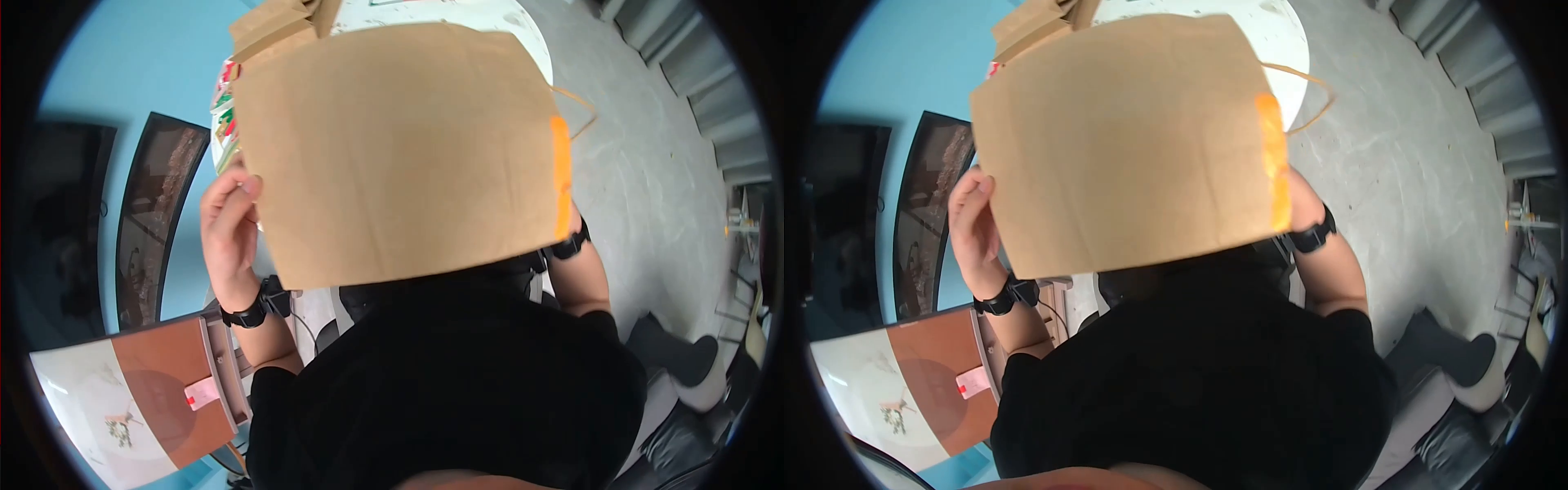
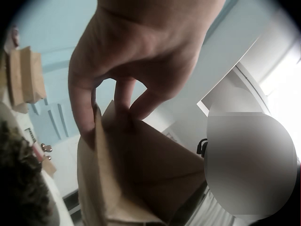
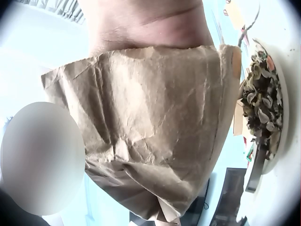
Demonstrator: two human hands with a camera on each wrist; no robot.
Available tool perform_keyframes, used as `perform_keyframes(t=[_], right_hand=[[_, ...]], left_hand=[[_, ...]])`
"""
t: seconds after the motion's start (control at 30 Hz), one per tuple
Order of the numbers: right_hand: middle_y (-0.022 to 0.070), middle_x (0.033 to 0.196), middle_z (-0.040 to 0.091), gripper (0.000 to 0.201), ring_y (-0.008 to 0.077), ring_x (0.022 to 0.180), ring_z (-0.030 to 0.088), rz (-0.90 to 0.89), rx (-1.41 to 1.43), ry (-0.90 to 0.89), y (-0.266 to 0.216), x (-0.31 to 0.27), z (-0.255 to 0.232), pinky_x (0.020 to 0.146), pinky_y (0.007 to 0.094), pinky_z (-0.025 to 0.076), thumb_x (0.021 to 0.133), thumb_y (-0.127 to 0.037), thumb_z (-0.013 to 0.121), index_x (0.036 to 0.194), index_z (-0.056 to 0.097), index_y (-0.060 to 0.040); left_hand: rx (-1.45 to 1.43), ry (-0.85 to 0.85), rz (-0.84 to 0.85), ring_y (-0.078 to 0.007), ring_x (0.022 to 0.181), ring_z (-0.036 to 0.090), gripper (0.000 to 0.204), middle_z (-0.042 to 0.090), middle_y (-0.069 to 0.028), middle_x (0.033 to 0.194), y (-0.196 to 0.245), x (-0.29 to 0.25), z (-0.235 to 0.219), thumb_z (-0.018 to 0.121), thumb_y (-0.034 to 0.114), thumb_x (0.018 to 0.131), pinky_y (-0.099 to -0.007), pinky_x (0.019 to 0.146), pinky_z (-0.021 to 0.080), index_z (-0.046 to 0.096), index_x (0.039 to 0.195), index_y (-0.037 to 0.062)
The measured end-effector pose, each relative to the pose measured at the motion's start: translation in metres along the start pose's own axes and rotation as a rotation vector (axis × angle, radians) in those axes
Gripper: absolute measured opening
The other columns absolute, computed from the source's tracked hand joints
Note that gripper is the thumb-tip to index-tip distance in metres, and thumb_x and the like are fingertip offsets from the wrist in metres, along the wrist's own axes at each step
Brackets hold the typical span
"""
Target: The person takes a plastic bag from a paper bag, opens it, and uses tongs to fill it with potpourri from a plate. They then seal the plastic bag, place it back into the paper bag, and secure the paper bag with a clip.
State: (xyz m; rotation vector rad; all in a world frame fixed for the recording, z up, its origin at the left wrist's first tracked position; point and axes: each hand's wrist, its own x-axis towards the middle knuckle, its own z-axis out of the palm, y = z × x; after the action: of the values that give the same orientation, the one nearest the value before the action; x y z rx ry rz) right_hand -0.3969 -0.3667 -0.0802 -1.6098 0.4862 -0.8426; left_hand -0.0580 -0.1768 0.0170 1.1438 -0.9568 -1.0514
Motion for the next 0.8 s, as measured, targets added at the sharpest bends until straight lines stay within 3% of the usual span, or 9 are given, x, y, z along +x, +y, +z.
perform_keyframes(t=[0.13, 0.23, 0.3, 0.37, 0.43, 0.6, 0.7, 0.73, 0.8], right_hand=[[0.0059, 0.123, 0.069, 0.037, 0.0167, 0.11, 0.066, -0.049, -0.046, -0.12, 0.0, 0.025, 0.009, 0.092, 0.0323, 0.053, 0.101, -0.026, 0.06, 0.13, 0.062, -0.0041], [0.0053, 0.124, 0.069, 0.036, 0.016, 0.11, 0.066, -0.061, 0.063, -0.102, 0.001, 0.021, 0.0, 0.092, 0.0317, 0.053, 0.1, -0.026, 0.062, 0.13, 0.062, -0.0046], [0.0048, 0.124, 0.069, 0.036, 0.0156, 0.11, 0.065, -0.073, 0.197, -0.047, 0.001, 0.022, -0.009, 0.092, 0.0313, 0.053, 0.1, -0.025, 0.063, 0.13, 0.063, -0.005], [0.0079, 0.121, 0.068, 0.034, 0.021, 0.112, 0.064, -0.073, 0.412, 0.017, 0.005, 0.029, -0.034, 0.095, 0.0356, 0.05, 0.099, -0.023, 0.059, 0.127, 0.061, -0.0021], [0.0124, 0.133, 0.063, 0.046, 0.0234, 0.125, 0.06, -0.117, 0.746, 0.03, 0.02, 0.029, -0.068, 0.109, 0.0362, 0.046, 0.097, -0.014, 0.052, 0.141, 0.053, 0.0014], [0.0101, 0.133, 0.063, 0.039, 0.0226, 0.13, 0.057, -0.135, 0.892, 0.609, 0.006, 0.019, -0.122, 0.112, 0.0377, 0.044, 0.099, -0.017, 0.049, 0.134, 0.057, 0.0], [0.0128, 0.112, 0.074, 0.053, 0.0314, 0.104, 0.071, -0.291, 0.806, 0.697, -0.035, 0.05, -0.102, 0.102, 0.0447, 0.054, 0.108, -0.039, 0.041, 0.13, 0.062, 0.0046], [0.0139, 0.105, 0.074, 0.044, 0.0283, 0.093, 0.073, -0.352, 0.752, 0.794, -0.026, 0.06, -0.102, 0.088, 0.0416, 0.06, 0.107, -0.029, 0.045, 0.129, 0.06, 0.0059], [0.0069, 0.121, 0.068, 0.033, 0.0225, 0.115, 0.063, -0.206, 0.415, 0.63, 0.02, 0.074, -0.154, 0.1, 0.0373, 0.05, 0.102, -0.023, 0.05, 0.124, 0.062, -0.0008]], left_hand=[[0.082, 0.101, 0.074, -0.0116, 0.096, 0.065, 0.017, 0.067, -0.0076, 0.105, 0.002, 0.003, -0.002, 0.053, 0.006, 0.104, -0.0249, 0.08, 0.051, 0.064, 0.103, -0.0065], [0.021, -0.046, 0.062, -0.0145, 0.098, 0.065, 0.017, 0.068, -0.0103, 0.109, -0.001, 0.003, -0.022, 0.056, 0.008, 0.103, -0.0277, 0.085, 0.051, 0.063, 0.108, -0.0069], [0.493, 0.139, 0.557, -0.0179, 0.102, 0.066, 0.026, 0.068, -0.0143, 0.114, -0.019, -0.006, -0.011, 0.054, 0.013, 0.102, -0.0304, 0.088, 0.052, 0.062, 0.117, -0.007], [0.057, 0.378, 0.151, -0.0186, 0.105, 0.066, 0.035, 0.067, -0.0138, 0.12, 0.011, -0.014, 0.002, 0.053, 0.021, 0.101, -0.0314, 0.089, 0.053, 0.062, 0.124, -0.0039], [0.13, 0.567, 0.199, -0.0184, 0.105, 0.067, 0.037, 0.066, -0.0107, 0.122, 0.01, -0.018, -0.011, 0.051, 0.024, 0.101, -0.0311, 0.089, 0.053, 0.063, 0.125, -0.0013], [-0.018, 0.714, 0.247, -0.0195, 0.108, 0.067, 0.036, 0.066, -0.0111, 0.125, 0.011, -0.033, -0.038, 0.053, 0.022, 0.101, -0.0315, 0.089, 0.054, 0.063, 0.126, -0.0016], [0.201, 0.881, 0.361, -0.0239, 0.115, 0.065, 0.036, 0.064, -0.0149, 0.13, -0.003, -0.048, -0.08, 0.052, 0.019, 0.101, -0.0358, 0.098, 0.054, 0.06, 0.129, -0.0028], [0.338, 0.945, 0.415, -0.0261, 0.119, 0.064, 0.037, 0.064, -0.0166, 0.131, -0.012, -0.054, -0.094, 0.051, 0.019, 0.102, -0.0379, 0.102, 0.053, 0.059, 0.131, -0.0031], [0.536, 0.949, 0.483, -0.0275, 0.12, 0.063, 0.037, 0.063, -0.0183, 0.133, -0.024, -0.06, -0.106, 0.052, 0.015, 0.102, -0.039, 0.103, 0.054, 0.058, 0.132, -0.0047]])
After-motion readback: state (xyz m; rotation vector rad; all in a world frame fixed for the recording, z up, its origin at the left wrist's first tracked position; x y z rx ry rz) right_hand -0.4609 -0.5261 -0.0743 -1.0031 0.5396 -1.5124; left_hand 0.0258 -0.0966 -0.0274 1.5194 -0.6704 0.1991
